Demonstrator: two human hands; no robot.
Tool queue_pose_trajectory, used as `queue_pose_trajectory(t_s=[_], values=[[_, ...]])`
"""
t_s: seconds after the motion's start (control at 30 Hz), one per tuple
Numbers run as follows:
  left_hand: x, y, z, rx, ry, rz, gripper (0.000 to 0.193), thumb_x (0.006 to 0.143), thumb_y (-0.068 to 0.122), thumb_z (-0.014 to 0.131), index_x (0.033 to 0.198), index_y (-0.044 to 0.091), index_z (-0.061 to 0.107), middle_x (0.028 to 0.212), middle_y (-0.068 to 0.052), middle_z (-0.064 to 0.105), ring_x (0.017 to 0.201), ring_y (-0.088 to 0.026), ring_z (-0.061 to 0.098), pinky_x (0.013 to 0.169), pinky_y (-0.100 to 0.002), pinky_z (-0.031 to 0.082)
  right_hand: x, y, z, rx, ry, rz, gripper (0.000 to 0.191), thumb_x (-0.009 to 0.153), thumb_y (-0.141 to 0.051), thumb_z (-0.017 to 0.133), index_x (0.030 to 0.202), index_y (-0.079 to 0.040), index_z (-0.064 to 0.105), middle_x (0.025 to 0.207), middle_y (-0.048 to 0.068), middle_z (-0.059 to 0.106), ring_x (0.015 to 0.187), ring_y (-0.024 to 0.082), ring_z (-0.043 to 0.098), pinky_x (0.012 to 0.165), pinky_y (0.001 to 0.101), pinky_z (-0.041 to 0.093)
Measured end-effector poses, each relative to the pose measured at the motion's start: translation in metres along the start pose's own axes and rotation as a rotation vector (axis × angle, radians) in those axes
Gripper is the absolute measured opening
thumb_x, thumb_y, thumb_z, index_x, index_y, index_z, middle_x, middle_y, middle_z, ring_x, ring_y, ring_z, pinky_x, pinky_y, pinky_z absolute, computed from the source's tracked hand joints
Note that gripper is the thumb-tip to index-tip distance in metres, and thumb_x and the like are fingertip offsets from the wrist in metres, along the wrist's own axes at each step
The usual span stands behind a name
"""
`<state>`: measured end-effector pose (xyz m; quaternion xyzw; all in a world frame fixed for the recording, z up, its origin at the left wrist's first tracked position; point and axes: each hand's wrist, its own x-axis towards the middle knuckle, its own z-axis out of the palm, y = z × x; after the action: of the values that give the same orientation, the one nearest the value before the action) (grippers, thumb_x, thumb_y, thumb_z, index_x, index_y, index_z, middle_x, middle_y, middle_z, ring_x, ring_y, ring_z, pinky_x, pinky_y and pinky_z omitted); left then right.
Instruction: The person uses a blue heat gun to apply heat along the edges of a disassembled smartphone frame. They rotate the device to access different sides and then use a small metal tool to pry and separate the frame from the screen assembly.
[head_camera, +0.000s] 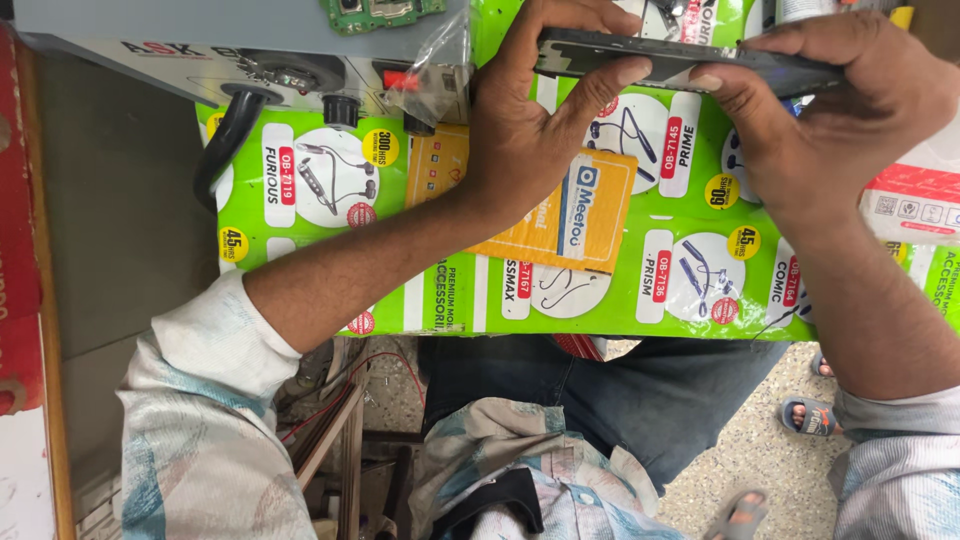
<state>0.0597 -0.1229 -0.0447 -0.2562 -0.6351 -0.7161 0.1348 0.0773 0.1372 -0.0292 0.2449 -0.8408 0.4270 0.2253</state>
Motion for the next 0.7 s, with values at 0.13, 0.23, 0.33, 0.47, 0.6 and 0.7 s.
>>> queue_pose_trajectory(t_s=[0.13, 0.23, 0.33, 0.47, 0.6, 0.7], values=[[0.001, 0.0, 0.002, 0.022, 0.021, 0.008, 0.021, 0.109, 0.01, 0.075, 0.12, 0.009, 0.057, 0.113, 0.002, 0.07, 0.092, -0.006, 0.072, 0.085, -0.021, 0.06, -0.003, -0.013, 0.007, -0.038, 0.075, 0.001, 0.027, 0.094, -0.003, 0.088, 0.11, 0.009, 0.069, 0.098, 0.013, 0.07, 0.083, 0.016, 0.065, 0.074, 0.0251, 0.052], [0.001, 0.0, 0.004, 0.068, 0.049, 0.05, 0.023, 0.107, 0.009, 0.075, 0.12, 0.009, 0.056, 0.113, 0.001, 0.069, 0.1, -0.009, 0.071, 0.091, -0.023, 0.058, -0.004, -0.02, 0.007, -0.153, 0.081, -0.079, 0.028, 0.092, -0.005, 0.088, 0.109, 0.008, 0.069, 0.095, 0.013, 0.069, 0.081, 0.016, 0.066, 0.071, 0.0249, 0.051], [0.0, 0.001, 0.006, 0.08, 0.056, 0.05, 0.023, 0.106, 0.009, 0.076, 0.118, 0.009, 0.056, 0.11, 0.0, 0.07, 0.099, -0.01, 0.071, 0.091, -0.023, 0.058, -0.003, -0.024, 0.005, -0.33, 0.095, -0.169, 0.035, 0.087, -0.008, 0.097, 0.101, 0.008, 0.07, 0.087, 0.014, 0.065, 0.075, 0.021, 0.062, 0.062, 0.0284, 0.046], [0.001, 0.003, 0.006, 0.057, 0.052, 0.001, 0.024, 0.106, 0.011, 0.077, 0.116, 0.009, 0.056, 0.106, -0.002, 0.071, 0.093, -0.008, 0.073, 0.085, -0.021, 0.06, -0.003, -0.026, 0.004, -0.345, 0.116, -0.198, 0.041, 0.09, -0.017, 0.103, 0.102, 0.006, 0.07, 0.087, 0.012, 0.065, 0.071, 0.02, 0.063, 0.061, 0.0291, 0.046], [0.0, 0.0, 0.004, 0.104, 0.033, -0.059, 0.029, 0.1, 0.015, 0.079, 0.112, 0.007, 0.053, 0.099, -0.002, 0.07, 0.091, -0.008, 0.073, 0.083, -0.023, 0.059, -0.005, -0.024, 0.002, -0.257, 0.105, -0.169, 0.038, 0.092, -0.016, 0.097, 0.104, 0.007, 0.069, 0.089, 0.013, 0.066, 0.075, 0.019, 0.066, 0.064, 0.0282, 0.048], [-0.003, -0.007, 0.003, 0.131, -0.001, -0.038, 0.034, 0.107, 0.02, 0.077, 0.12, 0.009, 0.049, 0.107, -0.001, 0.068, 0.1, -0.009, 0.071, 0.091, -0.024, 0.058, -0.007, -0.022, 0.0, -0.298, 0.078, -0.188, 0.033, 0.096, -0.011, 0.093, 0.108, 0.008, 0.069, 0.096, 0.016, 0.069, 0.083, 0.022, 0.069, 0.07, 0.0288, 0.051]])
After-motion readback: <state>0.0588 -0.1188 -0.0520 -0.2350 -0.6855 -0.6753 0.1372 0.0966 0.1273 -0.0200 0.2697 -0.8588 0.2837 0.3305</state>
